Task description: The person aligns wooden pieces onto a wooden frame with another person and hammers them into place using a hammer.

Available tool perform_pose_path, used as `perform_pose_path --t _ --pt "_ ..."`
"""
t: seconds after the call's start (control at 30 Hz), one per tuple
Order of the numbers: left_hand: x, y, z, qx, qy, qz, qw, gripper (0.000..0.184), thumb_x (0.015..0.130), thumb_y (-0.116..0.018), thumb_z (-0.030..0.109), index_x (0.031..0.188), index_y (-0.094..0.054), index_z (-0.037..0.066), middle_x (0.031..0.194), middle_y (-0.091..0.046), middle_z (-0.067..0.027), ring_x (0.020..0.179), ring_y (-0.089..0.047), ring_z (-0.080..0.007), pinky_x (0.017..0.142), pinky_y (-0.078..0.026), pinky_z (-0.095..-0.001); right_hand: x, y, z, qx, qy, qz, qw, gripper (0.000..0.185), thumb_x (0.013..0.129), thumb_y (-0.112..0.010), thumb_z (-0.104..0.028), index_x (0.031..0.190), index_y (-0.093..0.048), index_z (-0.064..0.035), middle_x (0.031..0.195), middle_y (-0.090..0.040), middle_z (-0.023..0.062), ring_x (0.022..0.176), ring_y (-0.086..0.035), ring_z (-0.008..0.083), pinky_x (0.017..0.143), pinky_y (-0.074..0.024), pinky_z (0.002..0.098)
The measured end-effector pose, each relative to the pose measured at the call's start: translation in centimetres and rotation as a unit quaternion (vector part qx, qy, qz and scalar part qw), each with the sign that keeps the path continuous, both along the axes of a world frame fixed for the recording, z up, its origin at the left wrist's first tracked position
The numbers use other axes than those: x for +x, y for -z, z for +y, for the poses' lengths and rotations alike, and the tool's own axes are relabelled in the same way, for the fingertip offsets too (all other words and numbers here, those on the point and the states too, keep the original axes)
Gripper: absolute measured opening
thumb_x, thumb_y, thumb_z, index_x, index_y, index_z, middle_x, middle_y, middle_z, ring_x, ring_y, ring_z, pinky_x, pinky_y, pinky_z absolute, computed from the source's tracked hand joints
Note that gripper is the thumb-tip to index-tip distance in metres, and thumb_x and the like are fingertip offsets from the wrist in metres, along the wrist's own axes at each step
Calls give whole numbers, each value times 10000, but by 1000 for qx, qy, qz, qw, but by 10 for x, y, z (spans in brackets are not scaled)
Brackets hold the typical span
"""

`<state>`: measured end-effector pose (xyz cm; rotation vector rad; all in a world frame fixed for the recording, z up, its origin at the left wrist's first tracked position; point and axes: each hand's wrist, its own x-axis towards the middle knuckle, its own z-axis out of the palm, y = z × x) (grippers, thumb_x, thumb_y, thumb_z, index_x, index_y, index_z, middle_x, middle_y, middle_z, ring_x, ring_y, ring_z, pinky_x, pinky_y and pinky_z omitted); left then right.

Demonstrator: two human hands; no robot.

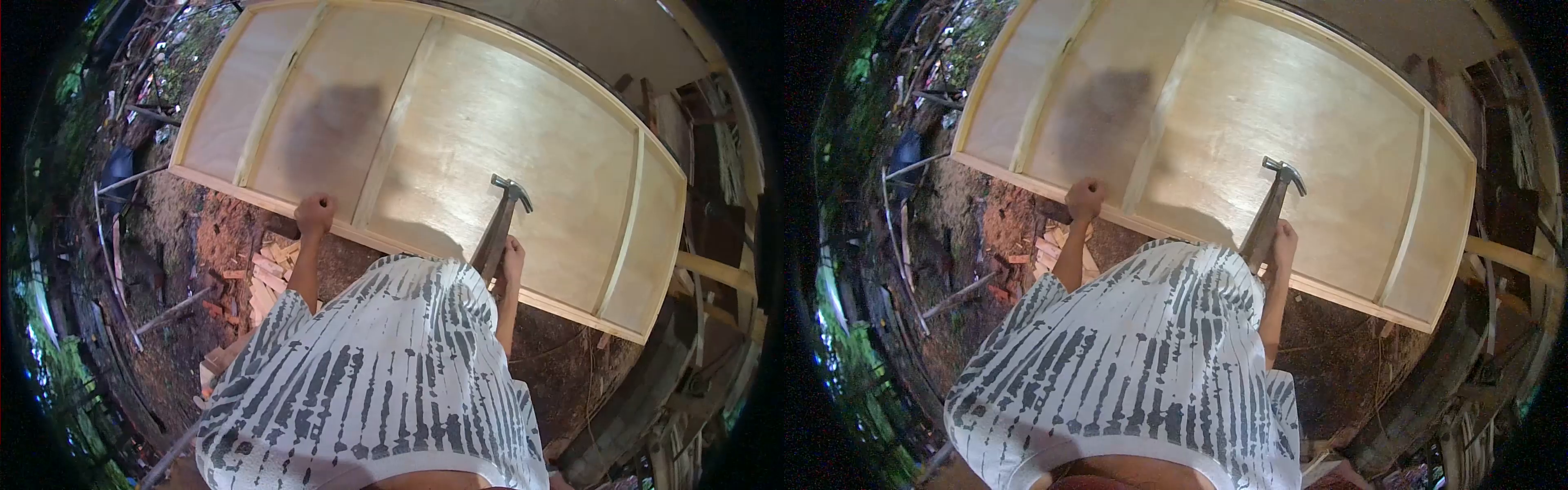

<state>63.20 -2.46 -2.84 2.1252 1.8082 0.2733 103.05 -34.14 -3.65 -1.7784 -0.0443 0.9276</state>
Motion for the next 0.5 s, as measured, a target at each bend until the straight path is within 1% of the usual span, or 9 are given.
perform_pose_path --t 0.07,0.13,0.27,0.33,0.37,0.4,0.47,0.5 --pt "-1 1 -2 -6 -5 -14 1000 277 857 -665 373 863 -771 118 793 -723 -150 773 -697 -388 750 -542 -510 2 7 -4 -13 -12 -17 1000 243 1056 -545 -185 1001 -707 -13 805 -629 -24 716 -534 70 648 -428 243" --pt "0 1 -3 5 -2 -7 1000 271 854 -668 373 862 -774 124 781 -720 -147 764 -696 -386 748 -543 -512 8 36 -11 29 -6 -24 999 259 1061 -556 -255 1020 -711 -52 773 -632 -24 631 -549 88 568 -453 261" --pt "-4 12 -1 39 -2 34 999 252 846 -672 366 851 -774 135 787 -721 -141 775 -698 -376 743 -544 -519 8 35 -13 25 -9 -11 1000 258 1062 -554 -258 1031 -708 -52 787 -635 -23 659 -555 88 592 -459 264" --pt "1 -1 0 17 0 41 999 251 843 -671 365 854 -771 135 816 -723 -141 794 -696 -374 748 -542 -519 4 21 -9 11 -18 -25 999 259 1062 -556 -261 1039 -709 -54 806 -640 -21 674 -557 87 601 -460 268" --pt "1 -4 -1 -2 1 43 999 250 840 -671 365 857 -768 136 845 -724 -141 813 -693 -372 752 -541 -519 3 25 -11 3 -19 -18 1000 259 1062 -556 -261 1039 -709 -54 806 -640 -21 674 -557 87 601 -460 268" --pt "-1 4 -1 -10 0 50 999 250 840 -671 365 857 -768 136 845 -724 -141 813 -693 -372 752 -541 -519 7 32 -12 5 -17 -26 1000 258 1063 -554 -259 1045 -710 -53 814 -641 -21 677 -557 87 604 -458 265" --pt "-9 20 1 28 2 0 1000 243 830 -676 356 860 -759 130 891 -718 -137 844 -681 -375 759 -535 -508 7 39 -14 -1 -17 -24 1000 258 1064 -552 -257 1051 -711 -53 821 -642 -22 680 -558 87 606 -455 263" --pt "-8 18 0 19 0 11 1000 243 830 -676 356 860 -759 130 891 -718 -137 844 -681 -375 759 -535 -508 6 34 -12 14 -2 -17 1000 259 1064 -554 -257 1052 -713 -52 826 -642 -24 685 -556 86 613 -453 260"
